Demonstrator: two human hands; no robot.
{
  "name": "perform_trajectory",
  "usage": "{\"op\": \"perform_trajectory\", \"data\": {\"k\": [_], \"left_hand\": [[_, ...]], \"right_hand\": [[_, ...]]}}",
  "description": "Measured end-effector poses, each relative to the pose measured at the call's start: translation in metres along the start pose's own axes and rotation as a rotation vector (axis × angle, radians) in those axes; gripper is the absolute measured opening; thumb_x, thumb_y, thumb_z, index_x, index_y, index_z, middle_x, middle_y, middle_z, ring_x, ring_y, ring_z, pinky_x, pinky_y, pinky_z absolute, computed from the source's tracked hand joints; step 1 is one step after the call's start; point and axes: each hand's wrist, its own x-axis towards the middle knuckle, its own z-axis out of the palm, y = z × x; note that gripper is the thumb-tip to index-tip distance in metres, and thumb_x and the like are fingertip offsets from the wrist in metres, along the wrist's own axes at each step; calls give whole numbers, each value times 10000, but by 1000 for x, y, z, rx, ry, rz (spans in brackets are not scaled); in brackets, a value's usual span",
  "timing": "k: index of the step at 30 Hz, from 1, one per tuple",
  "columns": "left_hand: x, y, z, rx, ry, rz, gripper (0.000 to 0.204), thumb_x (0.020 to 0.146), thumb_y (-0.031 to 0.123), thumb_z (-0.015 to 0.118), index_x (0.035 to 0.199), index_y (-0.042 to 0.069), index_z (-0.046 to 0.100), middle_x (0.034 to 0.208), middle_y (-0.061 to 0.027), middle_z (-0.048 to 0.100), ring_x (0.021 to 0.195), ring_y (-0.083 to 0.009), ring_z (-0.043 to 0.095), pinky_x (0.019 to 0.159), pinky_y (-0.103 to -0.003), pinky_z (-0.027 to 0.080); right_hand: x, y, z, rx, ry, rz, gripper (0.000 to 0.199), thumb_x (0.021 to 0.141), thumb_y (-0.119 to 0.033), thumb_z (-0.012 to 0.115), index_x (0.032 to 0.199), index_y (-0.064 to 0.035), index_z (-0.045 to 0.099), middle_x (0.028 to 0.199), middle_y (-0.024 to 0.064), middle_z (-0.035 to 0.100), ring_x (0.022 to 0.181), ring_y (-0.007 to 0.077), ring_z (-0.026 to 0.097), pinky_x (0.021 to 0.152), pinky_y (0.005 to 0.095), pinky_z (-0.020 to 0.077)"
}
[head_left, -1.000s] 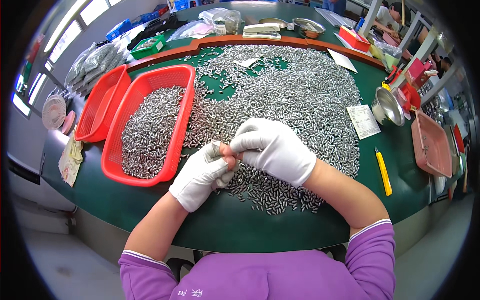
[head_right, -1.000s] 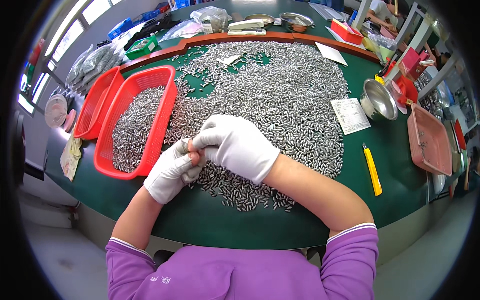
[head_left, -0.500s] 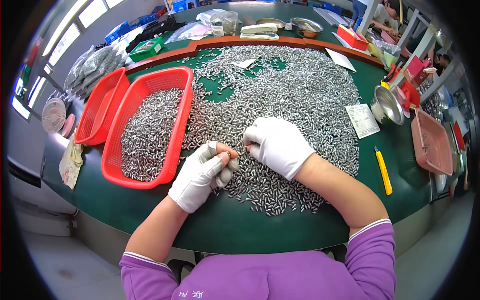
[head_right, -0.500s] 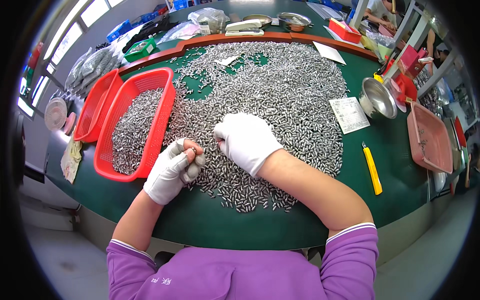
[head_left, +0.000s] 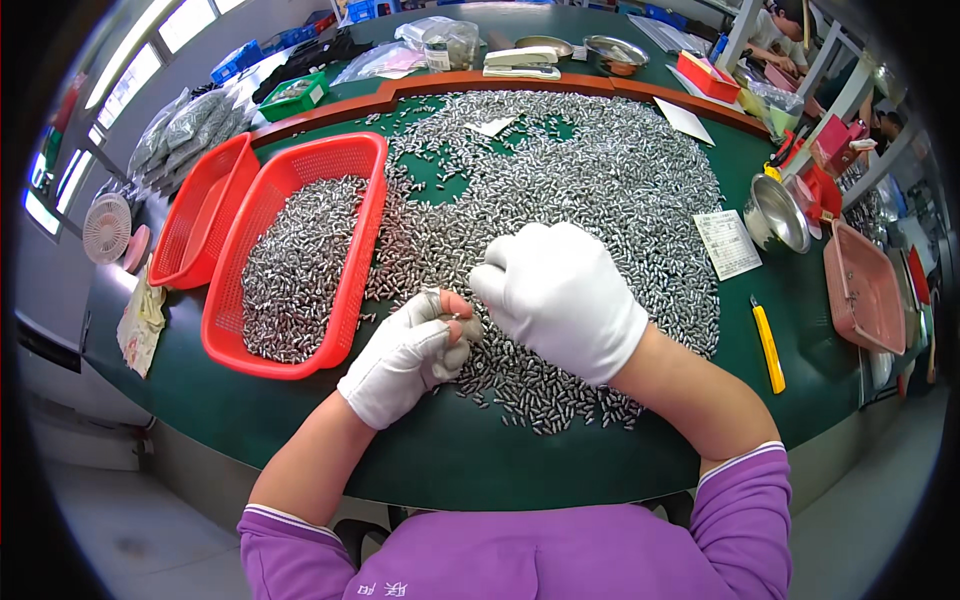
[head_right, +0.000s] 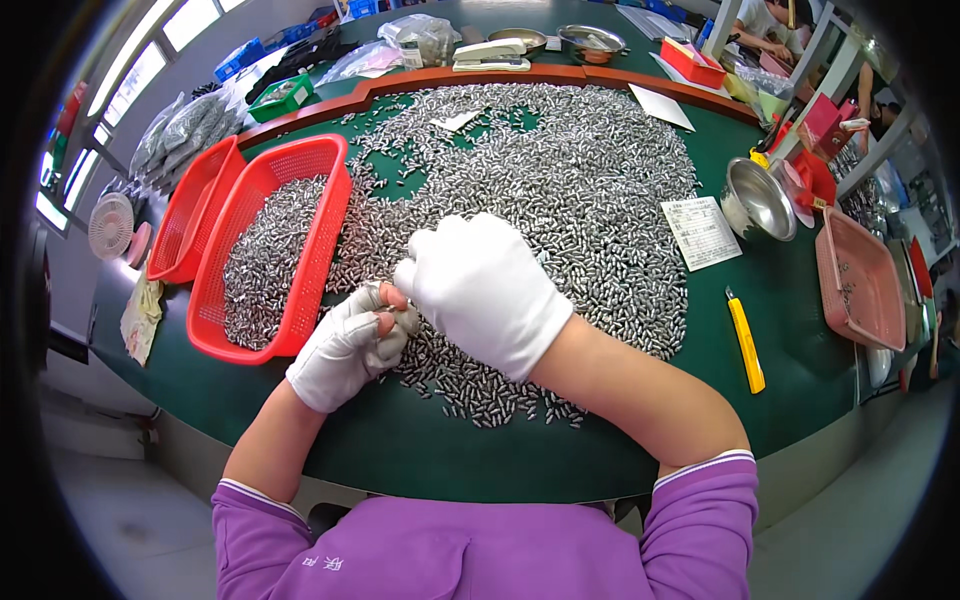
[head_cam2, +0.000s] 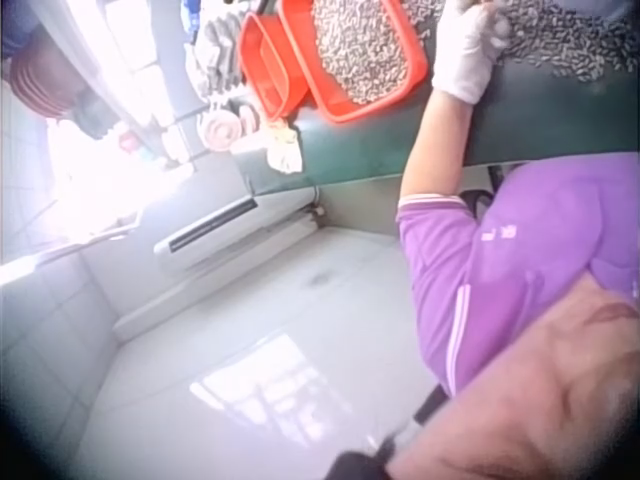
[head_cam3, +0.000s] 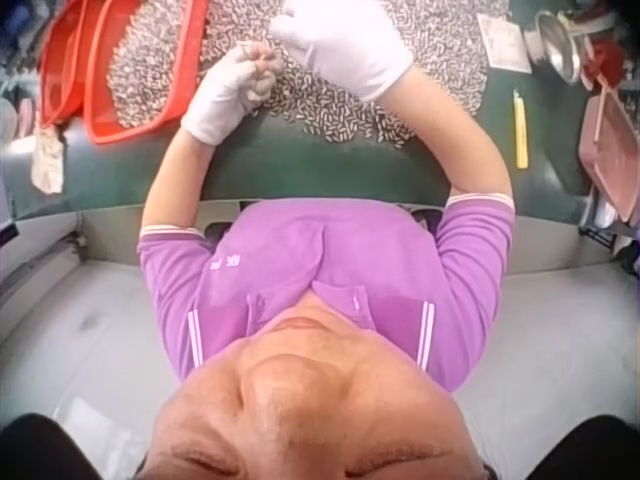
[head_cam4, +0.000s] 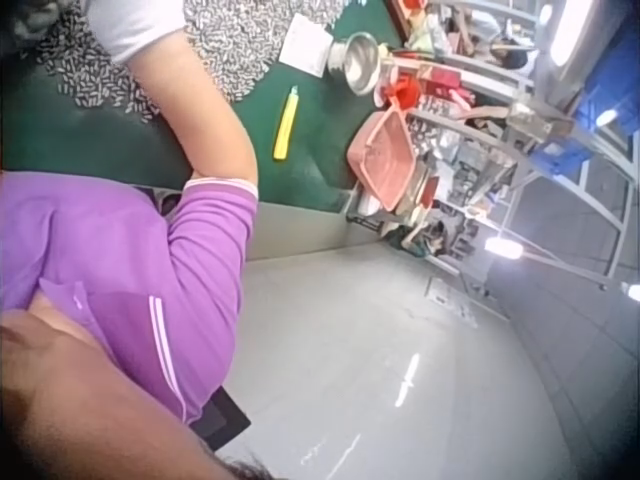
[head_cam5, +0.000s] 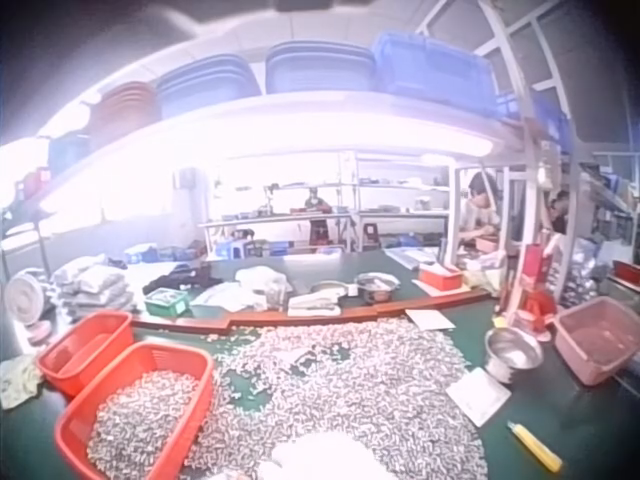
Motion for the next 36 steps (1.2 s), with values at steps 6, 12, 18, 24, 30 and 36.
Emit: {"op": "perform_trajectory", "data": {"k": [6,12,18,24,30,36], "left_hand": [[0,-1,0,28,25,14,315,889,202,668,1122,78,497,929,0,545,711,-60,457,619,-187,375],[-1,0,7,65,124,65,182,941,218,636,1031,90,542,860,2,578,645,-54,446,569,-179,356],[-1,0,8,58,122,104,167,933,225,652,1001,93,575,854,0,611,628,-54,459,544,-180,348],[-1,-3,3,74,121,103,166,928,207,659,1019,91,582,864,-3,619,646,-57,478,548,-180,353],[-1,-2,4,-52,83,107,161,931,200,653,1016,85,579,884,-14,613,643,-59,468,555,-177,356],[2,-1,4,-45,102,92,162,934,197,646,1020,78,578,878,-15,608,638,-54,468,547,-174,360]], "right_hand": [[-1,-7,4,-124,53,-89,104,734,-169,625,701,-118,540,698,22,525,658,204,572,572,342,458],[0,-12,3,-74,59,-84,99,727,-160,645,716,-115,557,703,27,540,667,210,580,571,349,461],[-3,-6,5,304,54,103,177,706,-147,761,832,-105,644,782,50,610,741,269,613,648,377,499],[-4,-7,9,499,56,233,192,705,-118,777,839,-89,642,810,68,616,772,264,619,685,361,505],[-4,-5,8,493,45,226,146,757,-169,727,866,-104,656,839,74,620,810,280,622,723,381,516],[-1,-3,5,338,4,131,147,723,-106,737,851,-96,665,790,72,624,776,280,622,682,373,508]]}}
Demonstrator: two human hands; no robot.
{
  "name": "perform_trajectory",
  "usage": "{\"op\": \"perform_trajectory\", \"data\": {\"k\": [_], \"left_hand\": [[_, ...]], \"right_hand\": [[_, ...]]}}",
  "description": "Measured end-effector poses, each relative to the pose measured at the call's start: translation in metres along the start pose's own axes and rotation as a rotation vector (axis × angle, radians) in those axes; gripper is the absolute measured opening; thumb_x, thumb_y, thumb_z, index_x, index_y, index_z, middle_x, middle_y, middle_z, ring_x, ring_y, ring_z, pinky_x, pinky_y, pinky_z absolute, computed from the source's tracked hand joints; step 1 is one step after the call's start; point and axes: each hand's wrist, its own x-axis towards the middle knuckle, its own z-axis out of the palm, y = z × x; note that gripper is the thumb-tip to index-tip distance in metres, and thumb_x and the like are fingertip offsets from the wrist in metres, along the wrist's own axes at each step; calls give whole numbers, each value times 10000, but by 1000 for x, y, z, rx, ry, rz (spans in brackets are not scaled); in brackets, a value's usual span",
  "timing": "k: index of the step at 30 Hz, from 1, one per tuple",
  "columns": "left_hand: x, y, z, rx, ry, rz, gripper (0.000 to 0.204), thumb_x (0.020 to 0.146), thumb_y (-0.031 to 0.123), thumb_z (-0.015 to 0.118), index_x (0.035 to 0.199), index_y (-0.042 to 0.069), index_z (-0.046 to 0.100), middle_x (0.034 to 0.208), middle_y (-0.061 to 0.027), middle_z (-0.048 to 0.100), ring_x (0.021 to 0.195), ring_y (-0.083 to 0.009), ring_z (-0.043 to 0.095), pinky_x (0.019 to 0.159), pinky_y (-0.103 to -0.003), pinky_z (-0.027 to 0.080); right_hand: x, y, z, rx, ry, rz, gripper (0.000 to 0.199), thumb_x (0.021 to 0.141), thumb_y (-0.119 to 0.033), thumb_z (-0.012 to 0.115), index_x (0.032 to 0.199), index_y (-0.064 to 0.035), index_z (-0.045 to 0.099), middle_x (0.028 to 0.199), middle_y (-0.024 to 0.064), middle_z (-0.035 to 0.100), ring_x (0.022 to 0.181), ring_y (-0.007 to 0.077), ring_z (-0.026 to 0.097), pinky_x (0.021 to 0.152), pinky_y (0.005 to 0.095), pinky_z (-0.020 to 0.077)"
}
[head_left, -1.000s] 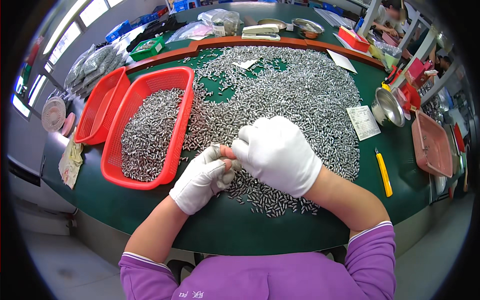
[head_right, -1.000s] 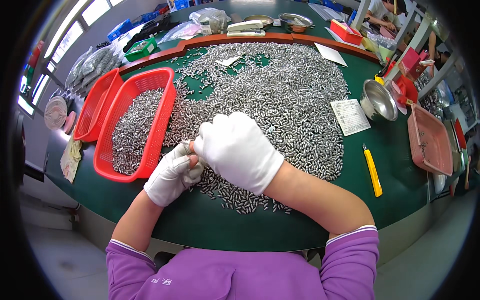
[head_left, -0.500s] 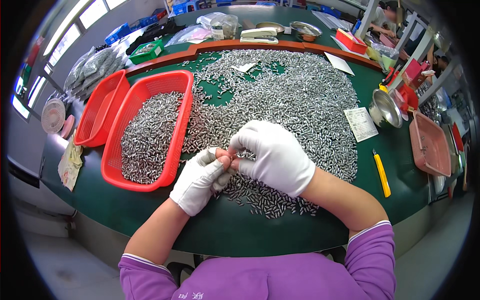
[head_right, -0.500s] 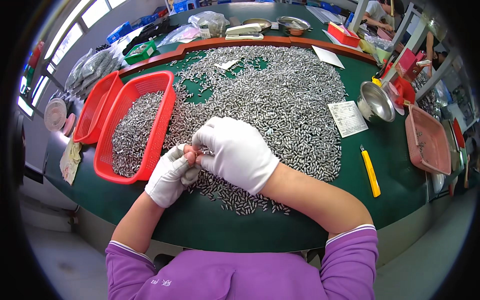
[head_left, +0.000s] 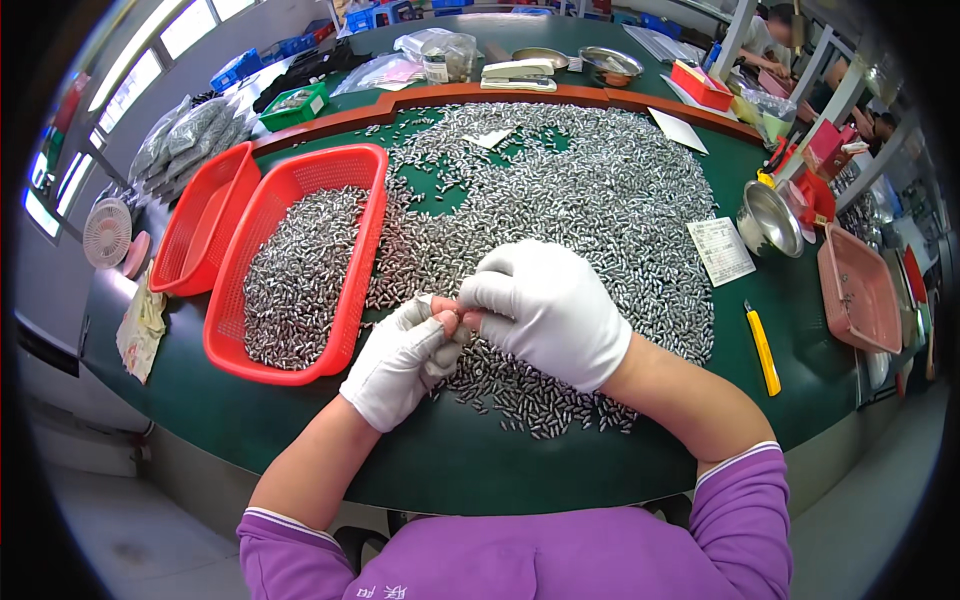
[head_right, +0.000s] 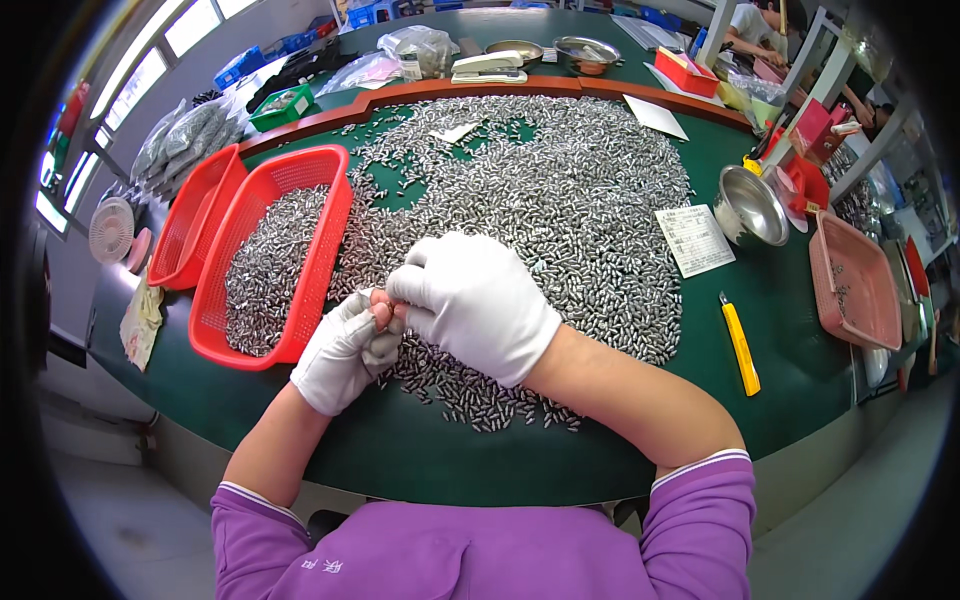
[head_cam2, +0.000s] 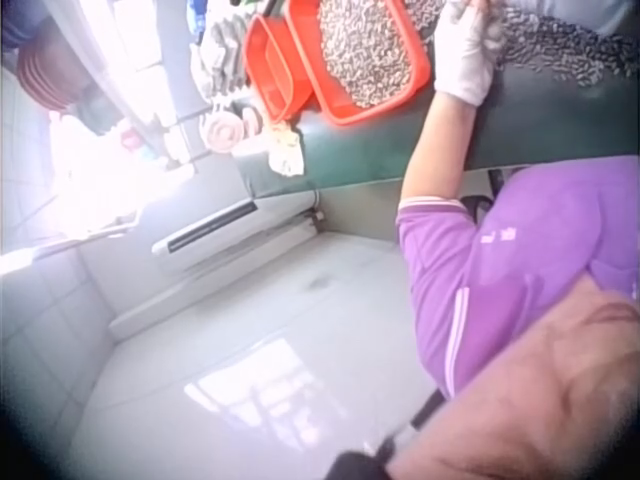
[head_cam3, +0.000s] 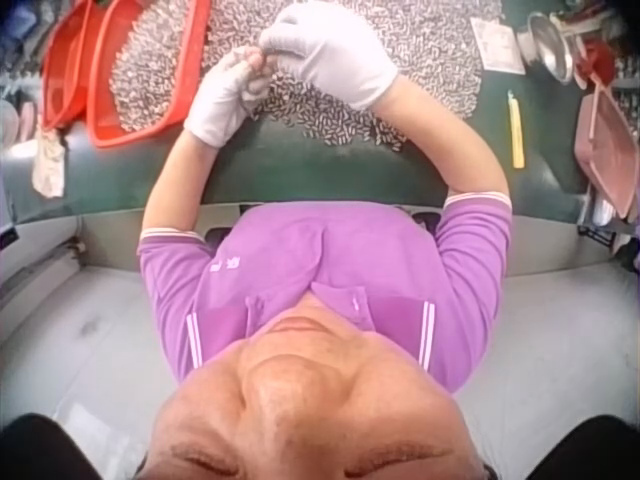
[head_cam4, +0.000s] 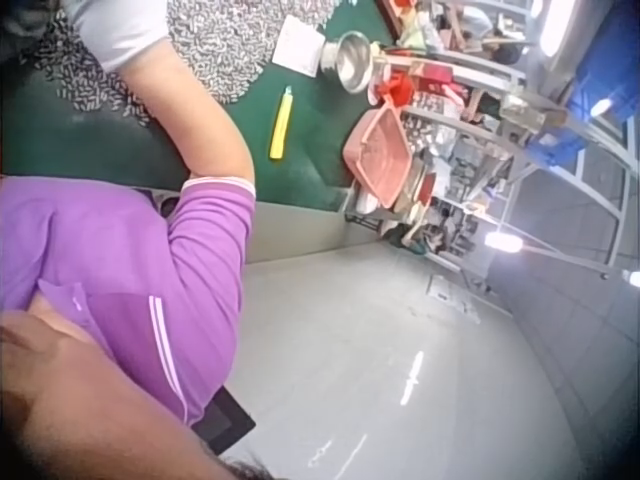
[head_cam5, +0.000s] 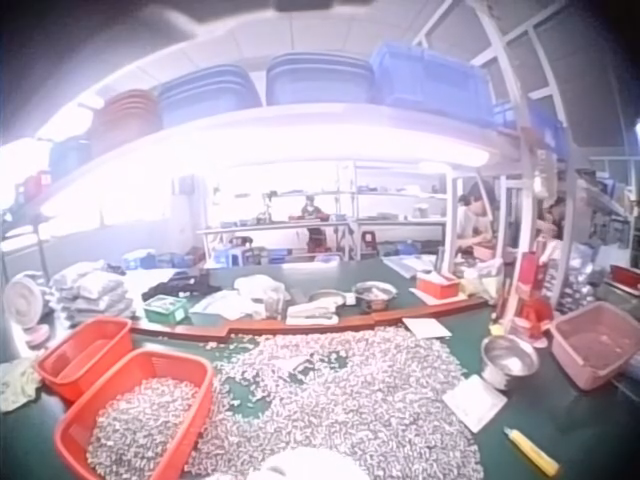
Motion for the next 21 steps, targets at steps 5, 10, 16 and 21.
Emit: {"op": "perform_trajectory", "data": {"k": [5,10,16,21], "left_hand": [[-1,1,0,38,55,3,152,935,184,643,1020,77,575,870,-15,606,638,-55,488,557,-170,377],[0,-1,-1,21,46,3,134,938,161,632,1023,84,564,875,-19,605,654,-64,511,586,-179,412],[2,-2,-6,-66,-12,21,146,928,118,629,1047,80,552,933,-29,603,714,-75,539,630,-195,439],[4,-3,-6,-134,-94,3,217,912,127,654,1100,95,550,960,-17,591,739,-77,536,656,-203,444]], "right_hand": [[-10,19,7,-236,-111,115,148,771,-176,695,907,-121,680,843,73,634,817,284,632,723,399,517],[-11,25,14,-256,-255,190,125,778,-214,691,867,-129,669,835,68,621,825,288,623,726,411,514],[-10,23,18,-197,-134,172,103,801,-188,680,838,-98,646,807,84,614,813,292,615,725,408,501],[-3,8,11,407,-1,310,80,834,-83,678,905,-48,668,850,90,627,837,236,626,776,326,507]]}}
